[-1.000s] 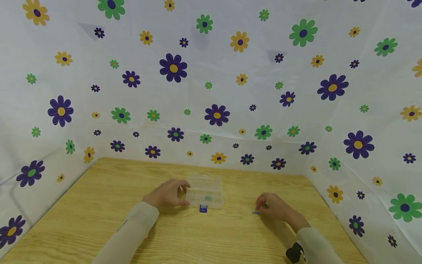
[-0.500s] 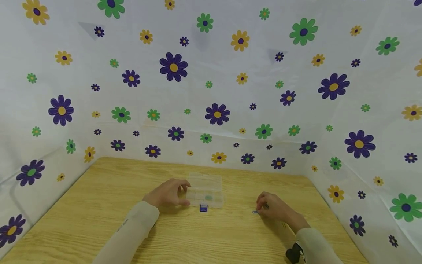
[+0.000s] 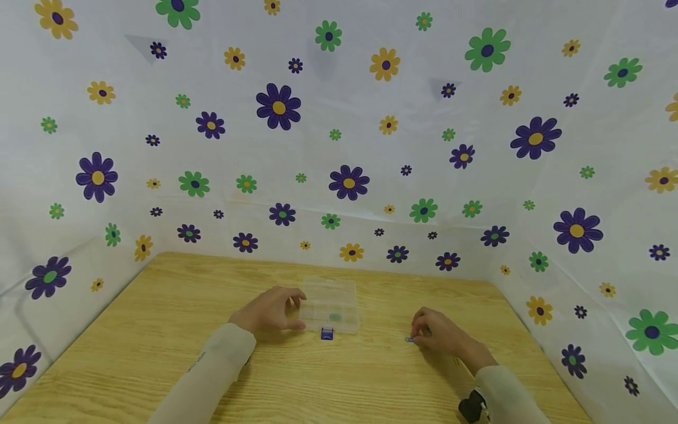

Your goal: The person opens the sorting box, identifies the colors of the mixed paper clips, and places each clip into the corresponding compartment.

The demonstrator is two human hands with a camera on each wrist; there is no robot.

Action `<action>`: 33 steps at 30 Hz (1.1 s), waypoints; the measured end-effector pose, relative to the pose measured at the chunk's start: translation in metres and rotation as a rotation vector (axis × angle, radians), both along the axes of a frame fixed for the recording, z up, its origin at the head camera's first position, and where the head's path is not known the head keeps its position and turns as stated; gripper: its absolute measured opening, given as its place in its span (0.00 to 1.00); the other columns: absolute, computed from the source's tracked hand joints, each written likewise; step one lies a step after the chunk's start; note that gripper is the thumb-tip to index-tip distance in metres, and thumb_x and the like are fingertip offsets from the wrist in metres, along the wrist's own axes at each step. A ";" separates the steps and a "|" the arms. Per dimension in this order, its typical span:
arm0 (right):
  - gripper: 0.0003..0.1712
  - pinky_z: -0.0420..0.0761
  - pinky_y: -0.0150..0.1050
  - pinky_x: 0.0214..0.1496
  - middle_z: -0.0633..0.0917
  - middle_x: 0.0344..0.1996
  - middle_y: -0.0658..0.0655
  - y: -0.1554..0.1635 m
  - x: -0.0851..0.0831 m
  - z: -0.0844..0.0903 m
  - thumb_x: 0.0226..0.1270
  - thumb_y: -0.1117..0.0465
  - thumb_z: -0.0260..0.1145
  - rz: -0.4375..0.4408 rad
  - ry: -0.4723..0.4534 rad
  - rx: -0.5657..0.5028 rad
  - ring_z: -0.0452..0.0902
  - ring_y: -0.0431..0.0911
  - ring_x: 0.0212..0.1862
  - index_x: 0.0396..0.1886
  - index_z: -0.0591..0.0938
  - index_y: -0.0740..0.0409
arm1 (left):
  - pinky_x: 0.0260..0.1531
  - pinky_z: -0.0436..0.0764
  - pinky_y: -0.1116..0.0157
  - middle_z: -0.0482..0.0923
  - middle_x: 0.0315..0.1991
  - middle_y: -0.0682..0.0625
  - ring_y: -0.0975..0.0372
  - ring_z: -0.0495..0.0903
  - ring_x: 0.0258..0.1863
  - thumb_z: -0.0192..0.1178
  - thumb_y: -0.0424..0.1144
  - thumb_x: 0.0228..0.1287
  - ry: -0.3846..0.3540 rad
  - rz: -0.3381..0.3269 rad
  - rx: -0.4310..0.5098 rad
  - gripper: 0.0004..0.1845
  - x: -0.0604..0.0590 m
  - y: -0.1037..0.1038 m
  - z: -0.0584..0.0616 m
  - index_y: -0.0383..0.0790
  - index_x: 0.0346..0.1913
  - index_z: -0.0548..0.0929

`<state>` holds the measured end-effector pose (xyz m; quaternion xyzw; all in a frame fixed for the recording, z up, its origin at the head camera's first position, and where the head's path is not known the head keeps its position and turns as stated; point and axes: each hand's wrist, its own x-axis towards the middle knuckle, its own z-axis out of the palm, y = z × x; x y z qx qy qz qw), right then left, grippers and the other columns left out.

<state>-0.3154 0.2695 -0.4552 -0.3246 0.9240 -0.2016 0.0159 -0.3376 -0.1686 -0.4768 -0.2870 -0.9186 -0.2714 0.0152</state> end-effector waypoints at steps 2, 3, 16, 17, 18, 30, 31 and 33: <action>0.07 0.77 0.37 0.43 0.82 0.43 0.55 0.000 0.000 0.000 0.65 0.64 0.74 -0.001 0.003 0.008 0.75 0.43 0.42 0.28 0.85 0.53 | 0.54 0.80 0.53 0.86 0.46 0.51 0.60 0.81 0.46 0.75 0.62 0.53 0.000 0.000 0.000 0.36 0.000 0.000 0.000 0.41 0.59 0.83; 0.07 0.78 0.37 0.44 0.82 0.43 0.55 0.000 0.000 0.000 0.65 0.64 0.74 0.000 0.003 0.007 0.75 0.43 0.42 0.28 0.85 0.53 | 0.54 0.81 0.53 0.86 0.46 0.52 0.60 0.81 0.46 0.75 0.62 0.53 0.002 -0.001 -0.001 0.36 0.000 0.000 0.000 0.41 0.59 0.83; 0.07 0.79 0.39 0.41 0.84 0.40 0.57 -0.001 -0.002 0.002 0.65 0.67 0.73 0.050 0.053 -0.033 0.76 0.43 0.38 0.28 0.84 0.55 | 0.54 0.80 0.52 0.86 0.47 0.50 0.58 0.81 0.46 0.75 0.61 0.54 0.005 -0.014 0.006 0.36 0.001 0.000 0.001 0.40 0.59 0.83; 0.07 0.79 0.39 0.41 0.84 0.40 0.57 -0.001 -0.003 0.002 0.65 0.66 0.73 0.051 0.057 -0.032 0.77 0.44 0.39 0.28 0.84 0.55 | 0.54 0.80 0.52 0.86 0.47 0.50 0.58 0.81 0.46 0.75 0.61 0.54 -0.001 -0.012 0.008 0.36 0.001 0.000 0.001 0.40 0.59 0.83; 0.07 0.79 0.39 0.41 0.84 0.41 0.56 -0.002 -0.003 0.003 0.65 0.66 0.73 0.050 0.058 -0.031 0.77 0.44 0.39 0.28 0.84 0.55 | 0.54 0.80 0.52 0.86 0.48 0.50 0.58 0.81 0.47 0.74 0.61 0.54 -0.008 -0.010 0.010 0.36 0.001 0.000 0.002 0.40 0.59 0.83; 0.07 0.82 0.45 0.48 0.85 0.41 0.54 -0.006 -0.007 0.004 0.67 0.64 0.72 0.027 0.051 -0.015 0.81 0.47 0.44 0.28 0.84 0.52 | 0.53 0.80 0.53 0.86 0.49 0.50 0.58 0.81 0.47 0.74 0.60 0.54 -0.041 0.008 0.007 0.36 0.003 0.001 0.004 0.41 0.60 0.83; 0.07 0.83 0.46 0.49 0.85 0.42 0.54 -0.007 -0.007 0.005 0.67 0.64 0.72 0.024 0.050 -0.011 0.81 0.48 0.45 0.28 0.84 0.52 | 0.53 0.80 0.53 0.86 0.49 0.50 0.58 0.81 0.47 0.74 0.60 0.54 -0.040 0.009 0.006 0.36 0.003 0.001 0.004 0.41 0.60 0.83; 0.07 0.83 0.48 0.52 0.85 0.42 0.54 -0.008 -0.008 0.005 0.67 0.64 0.72 0.018 0.046 -0.003 0.82 0.49 0.47 0.28 0.84 0.52 | 0.53 0.80 0.53 0.86 0.49 0.50 0.59 0.81 0.47 0.74 0.60 0.54 -0.038 0.008 0.006 0.36 0.003 0.001 0.004 0.41 0.60 0.83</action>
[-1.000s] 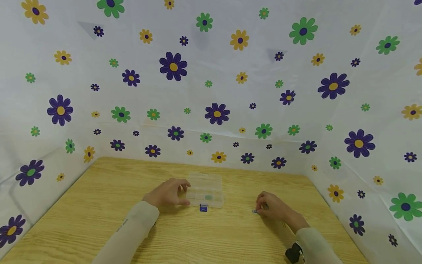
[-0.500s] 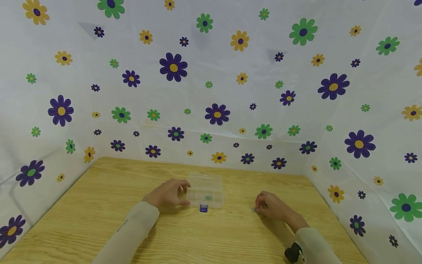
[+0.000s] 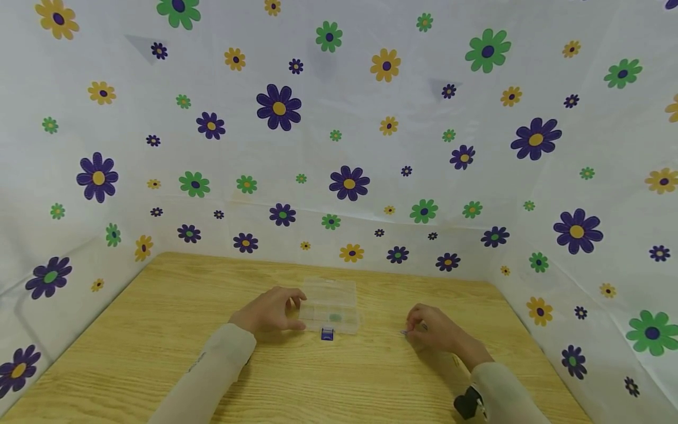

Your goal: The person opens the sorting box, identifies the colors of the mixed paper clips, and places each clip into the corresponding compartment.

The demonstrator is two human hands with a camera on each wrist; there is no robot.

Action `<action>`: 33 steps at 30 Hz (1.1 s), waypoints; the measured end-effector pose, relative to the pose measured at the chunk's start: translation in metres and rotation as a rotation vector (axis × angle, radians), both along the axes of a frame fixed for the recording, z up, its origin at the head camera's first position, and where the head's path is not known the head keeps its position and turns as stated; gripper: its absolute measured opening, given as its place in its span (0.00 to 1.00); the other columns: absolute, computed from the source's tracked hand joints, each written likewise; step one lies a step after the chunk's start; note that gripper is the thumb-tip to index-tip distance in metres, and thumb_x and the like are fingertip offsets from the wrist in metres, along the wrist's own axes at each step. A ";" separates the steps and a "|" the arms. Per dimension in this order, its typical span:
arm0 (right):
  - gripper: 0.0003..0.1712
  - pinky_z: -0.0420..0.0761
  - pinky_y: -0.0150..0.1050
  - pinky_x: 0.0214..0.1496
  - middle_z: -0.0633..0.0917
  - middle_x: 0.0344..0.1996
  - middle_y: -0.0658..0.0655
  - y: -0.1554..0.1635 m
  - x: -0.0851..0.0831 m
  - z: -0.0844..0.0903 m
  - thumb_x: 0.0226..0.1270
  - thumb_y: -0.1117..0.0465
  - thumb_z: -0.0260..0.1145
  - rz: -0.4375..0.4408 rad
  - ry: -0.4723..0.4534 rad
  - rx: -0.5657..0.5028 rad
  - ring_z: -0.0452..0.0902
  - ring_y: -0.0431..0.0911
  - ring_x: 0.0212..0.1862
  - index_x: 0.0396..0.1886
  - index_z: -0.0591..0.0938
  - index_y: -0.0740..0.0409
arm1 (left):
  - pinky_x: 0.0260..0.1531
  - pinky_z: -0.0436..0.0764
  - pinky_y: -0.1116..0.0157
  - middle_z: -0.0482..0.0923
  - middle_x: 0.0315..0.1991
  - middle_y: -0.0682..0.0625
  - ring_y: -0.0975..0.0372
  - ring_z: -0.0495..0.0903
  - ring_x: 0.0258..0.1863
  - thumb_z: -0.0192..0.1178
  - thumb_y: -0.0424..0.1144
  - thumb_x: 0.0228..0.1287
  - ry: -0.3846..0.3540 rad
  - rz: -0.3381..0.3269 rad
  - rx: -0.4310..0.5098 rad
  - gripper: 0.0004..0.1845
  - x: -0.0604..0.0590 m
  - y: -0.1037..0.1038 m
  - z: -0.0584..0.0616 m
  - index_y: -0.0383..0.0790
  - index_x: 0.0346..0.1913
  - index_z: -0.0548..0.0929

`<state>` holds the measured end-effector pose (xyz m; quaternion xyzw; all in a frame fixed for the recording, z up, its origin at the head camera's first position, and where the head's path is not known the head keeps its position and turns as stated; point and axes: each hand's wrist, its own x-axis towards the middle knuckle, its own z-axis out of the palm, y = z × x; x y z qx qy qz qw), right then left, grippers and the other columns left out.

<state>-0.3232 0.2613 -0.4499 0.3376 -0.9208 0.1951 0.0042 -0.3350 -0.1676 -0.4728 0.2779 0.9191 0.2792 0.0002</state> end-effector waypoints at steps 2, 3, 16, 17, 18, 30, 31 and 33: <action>0.07 0.83 0.50 0.54 0.86 0.43 0.53 -0.002 0.000 0.001 0.68 0.64 0.71 -0.008 -0.006 0.005 0.82 0.50 0.48 0.28 0.85 0.52 | 0.52 0.80 0.53 0.86 0.49 0.50 0.59 0.81 0.46 0.74 0.60 0.54 0.004 -0.005 0.000 0.36 0.000 0.000 0.000 0.40 0.60 0.83; 0.07 0.83 0.51 0.54 0.86 0.43 0.53 -0.003 0.000 0.002 0.68 0.63 0.72 -0.006 -0.003 0.009 0.82 0.50 0.48 0.29 0.85 0.52 | 0.52 0.80 0.53 0.86 0.49 0.50 0.59 0.81 0.46 0.74 0.60 0.54 0.007 -0.007 -0.001 0.36 0.000 0.000 0.000 0.40 0.60 0.83; 0.06 0.83 0.51 0.56 0.86 0.43 0.55 -0.022 -0.002 0.008 0.66 0.64 0.72 -0.001 0.016 0.008 0.82 0.50 0.47 0.29 0.85 0.53 | 0.54 0.80 0.52 0.86 0.48 0.50 0.58 0.80 0.47 0.74 0.61 0.54 -0.003 -0.005 -0.001 0.37 -0.002 -0.001 -0.002 0.40 0.60 0.83; 0.06 0.83 0.52 0.56 0.86 0.43 0.55 -0.024 -0.002 0.008 0.66 0.64 0.72 -0.001 0.013 0.005 0.82 0.50 0.47 0.29 0.85 0.53 | 0.54 0.80 0.52 0.86 0.48 0.50 0.58 0.80 0.47 0.74 0.61 0.54 -0.001 -0.005 -0.002 0.37 -0.002 -0.001 -0.002 0.40 0.60 0.83; 0.06 0.83 0.52 0.56 0.86 0.44 0.55 -0.025 -0.003 0.008 0.66 0.64 0.72 -0.001 0.012 0.004 0.82 0.50 0.48 0.29 0.85 0.53 | 0.54 0.80 0.52 0.86 0.48 0.50 0.58 0.80 0.47 0.74 0.61 0.54 0.001 -0.006 -0.002 0.37 -0.002 -0.001 -0.002 0.40 0.60 0.83; 0.07 0.82 0.55 0.56 0.86 0.43 0.55 -0.040 -0.007 0.010 0.68 0.61 0.72 0.017 0.003 -0.014 0.83 0.51 0.47 0.29 0.85 0.53 | 0.54 0.80 0.53 0.86 0.47 0.50 0.59 0.80 0.46 0.75 0.61 0.54 0.010 -0.010 -0.012 0.36 -0.003 0.000 -0.002 0.40 0.59 0.83; 0.07 0.82 0.55 0.56 0.86 0.44 0.55 -0.041 -0.007 0.011 0.69 0.61 0.72 0.017 0.003 -0.012 0.83 0.51 0.47 0.29 0.85 0.53 | 0.54 0.80 0.53 0.86 0.47 0.50 0.59 0.80 0.47 0.75 0.61 0.54 0.010 -0.008 -0.013 0.36 -0.003 0.000 -0.002 0.40 0.59 0.83; 0.07 0.82 0.56 0.56 0.86 0.44 0.56 -0.044 -0.008 0.012 0.69 0.61 0.72 0.017 0.003 -0.011 0.83 0.52 0.48 0.29 0.85 0.53 | 0.54 0.80 0.53 0.86 0.47 0.50 0.59 0.80 0.47 0.75 0.61 0.54 0.008 -0.004 -0.014 0.36 -0.002 0.000 -0.002 0.40 0.60 0.83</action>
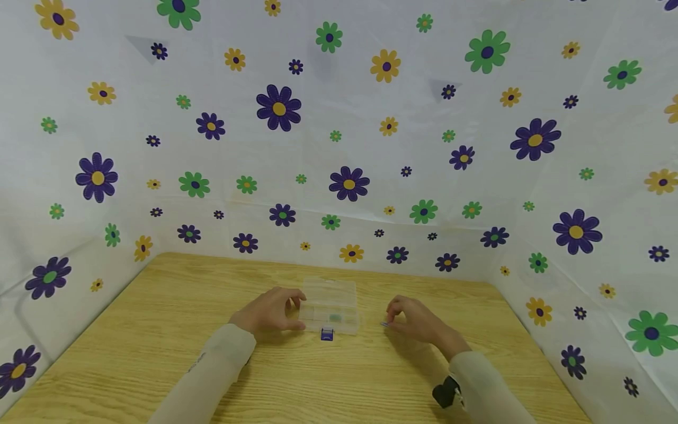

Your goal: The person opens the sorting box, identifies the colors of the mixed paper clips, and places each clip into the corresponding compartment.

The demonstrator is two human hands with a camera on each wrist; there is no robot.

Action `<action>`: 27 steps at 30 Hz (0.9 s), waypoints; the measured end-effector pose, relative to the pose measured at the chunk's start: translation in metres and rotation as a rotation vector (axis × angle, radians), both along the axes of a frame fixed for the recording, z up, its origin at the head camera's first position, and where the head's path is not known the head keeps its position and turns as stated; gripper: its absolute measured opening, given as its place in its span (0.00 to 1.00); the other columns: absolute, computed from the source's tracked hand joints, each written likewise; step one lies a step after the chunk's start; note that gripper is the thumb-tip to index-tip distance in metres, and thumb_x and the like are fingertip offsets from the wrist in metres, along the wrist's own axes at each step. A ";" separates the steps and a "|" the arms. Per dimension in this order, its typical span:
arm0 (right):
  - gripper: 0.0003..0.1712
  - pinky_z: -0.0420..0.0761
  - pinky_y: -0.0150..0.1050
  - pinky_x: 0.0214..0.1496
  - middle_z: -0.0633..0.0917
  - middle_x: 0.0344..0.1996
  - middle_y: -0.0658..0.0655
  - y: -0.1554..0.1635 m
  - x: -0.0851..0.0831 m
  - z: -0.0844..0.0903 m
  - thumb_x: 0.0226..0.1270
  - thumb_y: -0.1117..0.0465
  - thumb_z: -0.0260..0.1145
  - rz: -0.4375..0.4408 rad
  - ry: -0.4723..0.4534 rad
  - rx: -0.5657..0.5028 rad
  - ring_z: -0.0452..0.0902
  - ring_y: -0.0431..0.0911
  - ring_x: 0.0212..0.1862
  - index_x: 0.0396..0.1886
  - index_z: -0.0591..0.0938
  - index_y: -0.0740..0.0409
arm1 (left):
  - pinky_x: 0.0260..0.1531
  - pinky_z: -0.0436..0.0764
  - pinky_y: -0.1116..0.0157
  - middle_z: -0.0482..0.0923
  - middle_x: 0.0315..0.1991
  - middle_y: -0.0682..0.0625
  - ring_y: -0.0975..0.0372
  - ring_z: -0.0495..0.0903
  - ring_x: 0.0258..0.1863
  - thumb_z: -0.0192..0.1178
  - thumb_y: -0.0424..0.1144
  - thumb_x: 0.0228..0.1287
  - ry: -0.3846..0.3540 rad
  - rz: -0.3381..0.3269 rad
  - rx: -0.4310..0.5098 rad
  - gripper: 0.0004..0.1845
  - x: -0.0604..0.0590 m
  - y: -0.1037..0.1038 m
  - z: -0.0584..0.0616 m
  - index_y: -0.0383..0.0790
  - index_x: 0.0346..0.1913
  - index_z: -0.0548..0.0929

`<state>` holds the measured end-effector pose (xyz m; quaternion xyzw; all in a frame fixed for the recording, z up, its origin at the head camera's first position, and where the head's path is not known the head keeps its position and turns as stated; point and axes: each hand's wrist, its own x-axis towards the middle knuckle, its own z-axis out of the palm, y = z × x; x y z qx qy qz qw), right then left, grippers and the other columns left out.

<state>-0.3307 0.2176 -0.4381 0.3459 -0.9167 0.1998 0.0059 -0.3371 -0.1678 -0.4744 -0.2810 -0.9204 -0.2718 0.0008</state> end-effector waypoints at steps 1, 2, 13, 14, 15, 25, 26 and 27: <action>0.07 0.82 0.56 0.56 0.86 0.44 0.56 -0.001 0.000 0.001 0.69 0.61 0.72 0.001 0.002 0.001 0.83 0.52 0.48 0.29 0.85 0.53 | 0.54 0.80 0.53 0.86 0.47 0.50 0.59 0.80 0.47 0.75 0.60 0.54 0.000 0.001 0.000 0.36 0.000 0.000 0.000 0.40 0.60 0.83; 0.07 0.82 0.56 0.56 0.86 0.44 0.56 -0.002 0.000 0.001 0.68 0.61 0.72 0.001 0.003 0.003 0.83 0.52 0.48 0.29 0.85 0.53 | 0.54 0.80 0.53 0.86 0.47 0.50 0.59 0.80 0.46 0.75 0.60 0.54 0.000 0.002 0.000 0.36 0.000 0.000 0.000 0.40 0.60 0.83; 0.07 0.83 0.51 0.56 0.86 0.45 0.55 -0.017 -0.005 0.004 0.68 0.62 0.72 -0.008 0.001 0.037 0.83 0.50 0.48 0.29 0.85 0.51 | 0.53 0.80 0.53 0.86 0.47 0.50 0.58 0.80 0.46 0.75 0.59 0.54 -0.002 0.004 0.008 0.35 0.002 0.000 0.002 0.40 0.59 0.83; 0.07 0.83 0.51 0.56 0.86 0.45 0.54 -0.018 -0.006 0.004 0.68 0.63 0.72 -0.007 -0.003 0.037 0.83 0.51 0.48 0.29 0.85 0.52 | 0.53 0.80 0.53 0.86 0.47 0.50 0.59 0.80 0.46 0.75 0.59 0.54 -0.002 0.003 0.008 0.35 0.002 0.000 0.002 0.39 0.59 0.83; 0.06 0.82 0.51 0.55 0.86 0.45 0.55 -0.020 -0.006 0.004 0.68 0.63 0.72 -0.002 -0.006 0.035 0.83 0.51 0.48 0.29 0.85 0.52 | 0.53 0.80 0.53 0.86 0.47 0.50 0.58 0.80 0.46 0.75 0.59 0.54 -0.002 0.002 0.009 0.35 0.002 0.000 0.002 0.39 0.59 0.83; 0.07 0.84 0.50 0.52 0.86 0.43 0.55 -0.038 -0.010 0.008 0.69 0.64 0.71 0.062 0.034 0.031 0.83 0.50 0.46 0.29 0.85 0.53 | 0.53 0.80 0.53 0.86 0.48 0.49 0.58 0.80 0.46 0.75 0.59 0.54 0.001 -0.008 0.016 0.35 0.002 0.000 0.002 0.39 0.59 0.83; 0.07 0.84 0.49 0.52 0.86 0.43 0.55 -0.040 -0.010 0.008 0.69 0.64 0.71 0.063 0.031 0.030 0.83 0.51 0.46 0.29 0.85 0.53 | 0.53 0.80 0.53 0.86 0.48 0.49 0.58 0.80 0.46 0.75 0.59 0.54 -0.001 -0.008 0.018 0.35 0.002 0.000 0.002 0.39 0.59 0.83; 0.07 0.84 0.48 0.52 0.86 0.42 0.55 -0.042 -0.010 0.007 0.69 0.64 0.71 0.067 0.033 0.029 0.83 0.51 0.46 0.29 0.85 0.53 | 0.53 0.80 0.53 0.86 0.48 0.49 0.58 0.80 0.46 0.75 0.59 0.54 -0.002 -0.007 0.019 0.35 0.002 0.000 0.002 0.39 0.59 0.83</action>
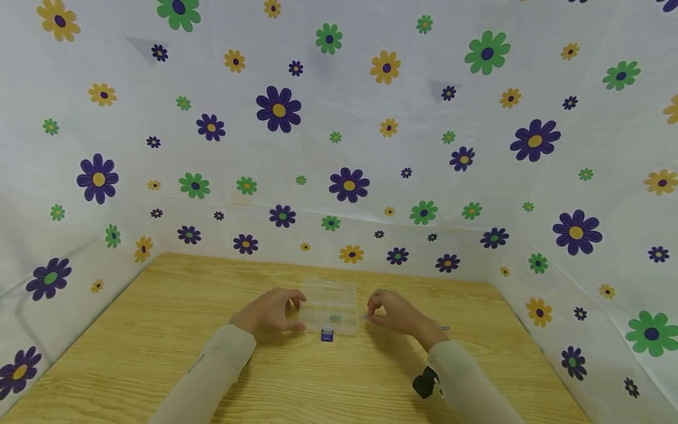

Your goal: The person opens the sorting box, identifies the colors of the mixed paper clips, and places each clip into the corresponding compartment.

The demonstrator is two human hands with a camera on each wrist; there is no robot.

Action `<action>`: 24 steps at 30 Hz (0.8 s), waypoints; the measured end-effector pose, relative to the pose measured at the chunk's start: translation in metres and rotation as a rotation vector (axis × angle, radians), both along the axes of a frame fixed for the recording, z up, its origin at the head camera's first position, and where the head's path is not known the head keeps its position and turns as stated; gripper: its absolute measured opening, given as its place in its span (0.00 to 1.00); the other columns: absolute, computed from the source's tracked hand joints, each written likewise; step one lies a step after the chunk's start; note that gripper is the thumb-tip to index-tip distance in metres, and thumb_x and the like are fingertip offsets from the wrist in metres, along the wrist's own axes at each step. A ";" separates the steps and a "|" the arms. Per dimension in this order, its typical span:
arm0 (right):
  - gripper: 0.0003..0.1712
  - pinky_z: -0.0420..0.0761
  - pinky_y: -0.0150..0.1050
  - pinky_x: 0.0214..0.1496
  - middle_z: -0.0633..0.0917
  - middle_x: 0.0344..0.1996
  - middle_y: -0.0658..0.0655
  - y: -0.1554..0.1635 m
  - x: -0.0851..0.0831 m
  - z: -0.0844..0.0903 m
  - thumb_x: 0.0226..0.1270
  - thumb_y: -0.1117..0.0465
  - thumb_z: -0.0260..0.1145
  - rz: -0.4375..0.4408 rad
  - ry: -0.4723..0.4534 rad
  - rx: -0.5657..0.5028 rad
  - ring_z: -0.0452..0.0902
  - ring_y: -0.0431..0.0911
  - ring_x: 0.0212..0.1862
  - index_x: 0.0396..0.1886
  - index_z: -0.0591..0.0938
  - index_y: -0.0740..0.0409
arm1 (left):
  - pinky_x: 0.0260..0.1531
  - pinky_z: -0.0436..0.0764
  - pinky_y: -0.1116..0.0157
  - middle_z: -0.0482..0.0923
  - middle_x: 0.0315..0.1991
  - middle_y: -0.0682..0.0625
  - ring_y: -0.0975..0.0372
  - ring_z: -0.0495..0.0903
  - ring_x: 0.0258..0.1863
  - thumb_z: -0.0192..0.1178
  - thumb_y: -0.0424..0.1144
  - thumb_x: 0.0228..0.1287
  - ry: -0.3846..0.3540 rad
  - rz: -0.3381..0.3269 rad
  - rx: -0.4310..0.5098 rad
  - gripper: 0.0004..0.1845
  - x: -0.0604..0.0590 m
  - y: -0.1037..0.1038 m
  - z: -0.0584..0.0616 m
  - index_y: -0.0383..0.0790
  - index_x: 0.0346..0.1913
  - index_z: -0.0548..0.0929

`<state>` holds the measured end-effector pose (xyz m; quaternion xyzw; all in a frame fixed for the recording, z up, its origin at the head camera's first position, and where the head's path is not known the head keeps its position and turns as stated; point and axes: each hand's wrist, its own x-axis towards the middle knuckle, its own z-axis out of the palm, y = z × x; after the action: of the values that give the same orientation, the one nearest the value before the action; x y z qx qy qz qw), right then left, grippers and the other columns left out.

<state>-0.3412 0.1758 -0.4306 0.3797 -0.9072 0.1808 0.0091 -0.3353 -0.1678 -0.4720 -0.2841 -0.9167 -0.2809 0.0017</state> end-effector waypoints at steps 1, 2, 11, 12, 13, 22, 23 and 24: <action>0.07 0.83 0.47 0.51 0.86 0.42 0.54 -0.002 0.000 0.000 0.69 0.64 0.71 0.001 0.000 0.000 0.83 0.51 0.46 0.29 0.85 0.53 | 0.54 0.80 0.52 0.86 0.49 0.49 0.58 0.80 0.47 0.75 0.59 0.54 -0.001 0.001 0.001 0.36 0.000 0.000 0.000 0.39 0.60 0.83; 0.07 0.83 0.46 0.51 0.86 0.42 0.54 -0.003 0.000 0.000 0.69 0.64 0.71 0.001 0.002 0.003 0.83 0.51 0.46 0.29 0.85 0.53 | 0.54 0.80 0.52 0.86 0.49 0.49 0.58 0.80 0.47 0.74 0.59 0.54 -0.002 0.001 0.002 0.36 0.000 0.000 0.000 0.39 0.60 0.83; 0.06 0.79 0.55 0.61 0.87 0.45 0.57 -0.021 0.003 0.000 0.68 0.66 0.71 0.013 -0.003 0.022 0.82 0.54 0.52 0.30 0.86 0.54 | 0.53 0.80 0.52 0.86 0.50 0.48 0.58 0.80 0.47 0.74 0.60 0.54 0.007 0.000 -0.006 0.36 0.000 0.000 0.000 0.39 0.60 0.83; 0.06 0.79 0.56 0.62 0.87 0.45 0.57 -0.022 0.003 0.000 0.68 0.66 0.71 0.012 -0.008 0.025 0.82 0.55 0.53 0.30 0.86 0.54 | 0.53 0.80 0.52 0.86 0.50 0.48 0.58 0.81 0.47 0.74 0.60 0.54 0.010 -0.002 -0.007 0.36 0.000 0.000 0.000 0.39 0.60 0.83; 0.06 0.79 0.56 0.62 0.87 0.45 0.57 -0.023 0.003 -0.001 0.68 0.66 0.71 0.009 -0.016 0.025 0.81 0.55 0.53 0.30 0.86 0.54 | 0.53 0.80 0.53 0.86 0.50 0.48 0.58 0.81 0.47 0.74 0.60 0.54 0.013 -0.004 -0.007 0.36 0.000 0.000 -0.001 0.39 0.60 0.83; 0.05 0.79 0.55 0.62 0.87 0.45 0.57 -0.029 0.000 -0.009 0.68 0.65 0.71 0.019 0.003 0.021 0.82 0.54 0.52 0.31 0.87 0.56 | 0.53 0.80 0.53 0.86 0.48 0.49 0.58 0.80 0.46 0.74 0.60 0.55 0.012 -0.011 -0.005 0.36 -0.001 0.000 -0.003 0.39 0.59 0.83; 0.05 0.79 0.55 0.62 0.87 0.45 0.57 -0.029 0.000 -0.010 0.67 0.65 0.71 0.024 0.003 0.017 0.82 0.54 0.52 0.31 0.87 0.56 | 0.53 0.80 0.52 0.86 0.48 0.49 0.58 0.80 0.46 0.74 0.60 0.54 0.009 -0.007 -0.004 0.36 -0.001 0.000 -0.002 0.39 0.59 0.83; 0.05 0.79 0.55 0.61 0.87 0.44 0.57 -0.030 0.001 -0.010 0.67 0.66 0.71 0.028 0.006 0.016 0.82 0.54 0.51 0.31 0.87 0.56 | 0.53 0.80 0.52 0.86 0.48 0.49 0.58 0.80 0.46 0.74 0.60 0.55 0.004 -0.006 -0.002 0.36 -0.001 0.000 -0.002 0.39 0.59 0.83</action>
<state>-0.3406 0.1460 -0.4406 0.3929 -0.9033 0.1723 0.0064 -0.3360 -0.1681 -0.4740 -0.2873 -0.9162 -0.2794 0.0023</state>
